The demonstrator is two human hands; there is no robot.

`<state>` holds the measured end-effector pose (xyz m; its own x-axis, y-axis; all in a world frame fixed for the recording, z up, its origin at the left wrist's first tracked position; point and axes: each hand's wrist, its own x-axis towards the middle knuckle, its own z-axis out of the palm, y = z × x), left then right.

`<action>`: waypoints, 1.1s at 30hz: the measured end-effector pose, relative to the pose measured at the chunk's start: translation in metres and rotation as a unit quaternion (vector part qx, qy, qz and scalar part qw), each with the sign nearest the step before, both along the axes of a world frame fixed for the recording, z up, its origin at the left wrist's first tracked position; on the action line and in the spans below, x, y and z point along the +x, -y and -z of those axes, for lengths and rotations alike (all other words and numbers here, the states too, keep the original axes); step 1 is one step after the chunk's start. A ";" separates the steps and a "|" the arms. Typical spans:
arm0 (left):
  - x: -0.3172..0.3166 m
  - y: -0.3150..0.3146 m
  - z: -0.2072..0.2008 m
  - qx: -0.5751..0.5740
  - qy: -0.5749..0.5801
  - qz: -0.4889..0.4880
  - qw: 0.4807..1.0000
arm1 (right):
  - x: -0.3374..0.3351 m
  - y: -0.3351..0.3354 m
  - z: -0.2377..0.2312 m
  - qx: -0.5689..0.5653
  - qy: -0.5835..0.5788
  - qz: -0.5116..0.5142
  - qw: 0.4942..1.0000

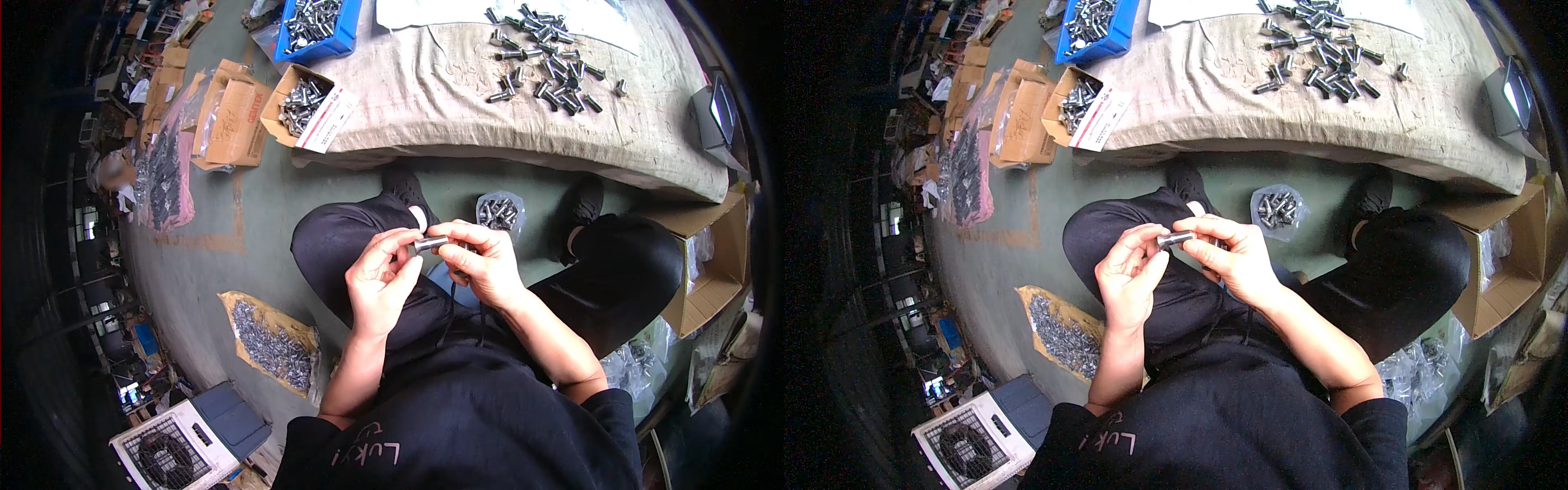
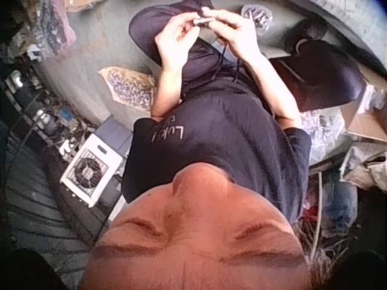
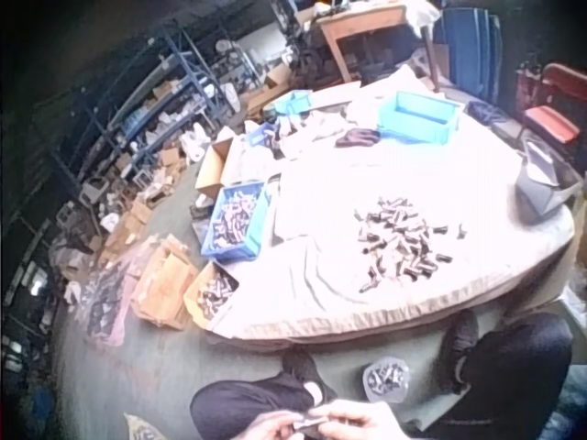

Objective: The person picks up metal parts from the table and assembles them together by hand.

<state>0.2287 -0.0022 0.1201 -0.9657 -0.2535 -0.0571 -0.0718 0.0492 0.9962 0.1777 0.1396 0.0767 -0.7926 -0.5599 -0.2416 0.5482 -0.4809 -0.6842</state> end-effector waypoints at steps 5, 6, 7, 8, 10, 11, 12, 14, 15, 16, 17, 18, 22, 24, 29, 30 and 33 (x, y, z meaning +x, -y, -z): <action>-0.008 0.005 -0.003 0.327 0.017 -0.016 0.945 | 0.001 0.001 0.006 -0.098 0.088 -0.006 0.991; -0.010 0.005 -0.003 0.326 0.018 -0.015 0.945 | -0.001 0.003 0.006 -0.174 0.120 -0.003 0.978; -0.013 0.002 -0.004 0.353 0.025 -0.041 0.934 | -0.002 0.004 0.003 -0.196 0.129 0.010 0.972; -0.014 0.000 -0.007 0.378 0.032 -0.070 0.923 | -0.001 0.005 0.005 -0.198 0.130 0.008 0.971; -0.015 0.000 -0.005 0.386 0.013 -0.060 0.920 | 0.002 0.005 0.010 -0.053 0.129 -0.061 0.988; -0.017 -0.002 -0.004 0.392 -0.011 -0.063 0.918 | 0.005 0.006 0.009 -0.023 0.103 -0.074 0.992; -0.018 -0.004 -0.003 0.396 -0.035 -0.066 0.915 | 0.005 0.007 0.004 -0.005 0.079 -0.095 0.992; -0.020 -0.008 0.000 0.391 -0.043 -0.066 0.917 | 0.008 0.012 -0.003 -0.005 0.061 -0.082 0.995; -0.021 -0.010 0.002 0.343 -0.054 -0.067 0.936 | 0.010 0.013 -0.001 -0.011 0.066 -0.081 0.994; -0.022 -0.013 0.004 0.293 -0.065 -0.068 0.951 | 0.011 0.015 0.001 -0.011 0.065 -0.080 0.995; -0.024 -0.020 0.001 0.258 -0.051 -0.073 0.962 | 0.011 0.015 0.003 0.001 0.057 -0.054 0.997; -0.025 -0.021 0.001 0.260 -0.051 -0.069 0.962 | 0.011 0.015 0.005 0.014 0.048 -0.029 0.998; -0.022 -0.010 0.004 0.182 0.023 -0.117 0.976 | 0.005 0.010 0.002 -0.012 0.031 0.048 0.998; -0.015 0.002 0.006 0.118 0.034 -0.030 0.992 | 0.002 0.007 0.001 0.003 0.016 0.061 0.998; -0.010 -0.004 0.005 0.080 0.050 -0.028 0.995 | 0.005 0.008 0.004 0.045 -0.101 0.127 0.986; -0.012 -0.005 0.003 0.094 0.043 -0.026 0.994 | 0.004 0.007 0.001 0.046 -0.103 0.126 0.986; -0.012 -0.005 0.002 0.079 0.032 -0.018 0.996 | 0.001 0.003 -0.002 0.045 -0.071 0.105 0.991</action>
